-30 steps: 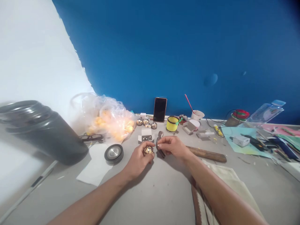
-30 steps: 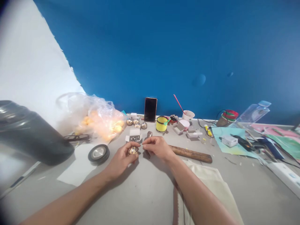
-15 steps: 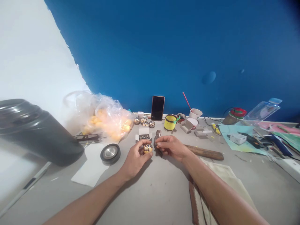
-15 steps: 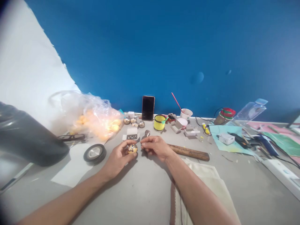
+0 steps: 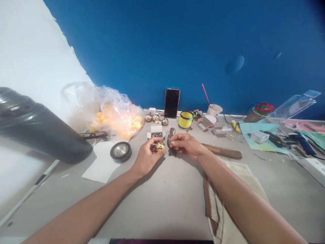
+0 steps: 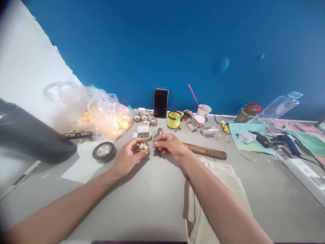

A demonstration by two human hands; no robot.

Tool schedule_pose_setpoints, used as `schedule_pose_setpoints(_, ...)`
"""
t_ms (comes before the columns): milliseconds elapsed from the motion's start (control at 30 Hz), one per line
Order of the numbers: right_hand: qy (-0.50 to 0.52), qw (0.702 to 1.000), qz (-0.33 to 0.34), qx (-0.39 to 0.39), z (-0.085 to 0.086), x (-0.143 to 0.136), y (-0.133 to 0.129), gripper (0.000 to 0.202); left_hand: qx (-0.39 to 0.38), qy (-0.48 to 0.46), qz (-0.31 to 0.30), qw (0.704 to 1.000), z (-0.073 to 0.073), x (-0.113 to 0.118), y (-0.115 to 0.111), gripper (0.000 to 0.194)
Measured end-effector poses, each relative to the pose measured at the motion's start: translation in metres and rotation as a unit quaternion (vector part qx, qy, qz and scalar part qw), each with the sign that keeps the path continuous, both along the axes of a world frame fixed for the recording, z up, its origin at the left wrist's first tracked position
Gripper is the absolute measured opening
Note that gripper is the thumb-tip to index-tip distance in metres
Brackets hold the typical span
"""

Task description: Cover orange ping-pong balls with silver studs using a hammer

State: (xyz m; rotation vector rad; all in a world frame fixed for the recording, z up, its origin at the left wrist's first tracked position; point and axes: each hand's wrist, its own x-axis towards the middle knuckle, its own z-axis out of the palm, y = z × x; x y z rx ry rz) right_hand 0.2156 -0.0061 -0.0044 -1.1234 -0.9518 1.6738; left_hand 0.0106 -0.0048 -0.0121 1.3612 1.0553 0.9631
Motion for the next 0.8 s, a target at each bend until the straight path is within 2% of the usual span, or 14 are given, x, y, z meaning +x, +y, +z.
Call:
schedule_pose_setpoints(333,0.001,1.000,0.021,0.020,0.007,-0.004,-0.006,0.038,0.010,0.014,-0.002,1.000,0.004,0.000,-0.002,0.044)
schedule_pose_setpoints(500,-0.001,0.999,0.033,0.043,0.013,-0.007,-0.009,0.037,0.019,0.005,-0.011,1.000,-0.001,-0.001,-0.001,0.045)
schedule_pose_setpoints(800,-0.030,0.998,0.034,0.038,0.014,-0.011,-0.010,0.036,0.026,-0.022,-0.040,0.999,-0.006,-0.001,-0.001,0.048)
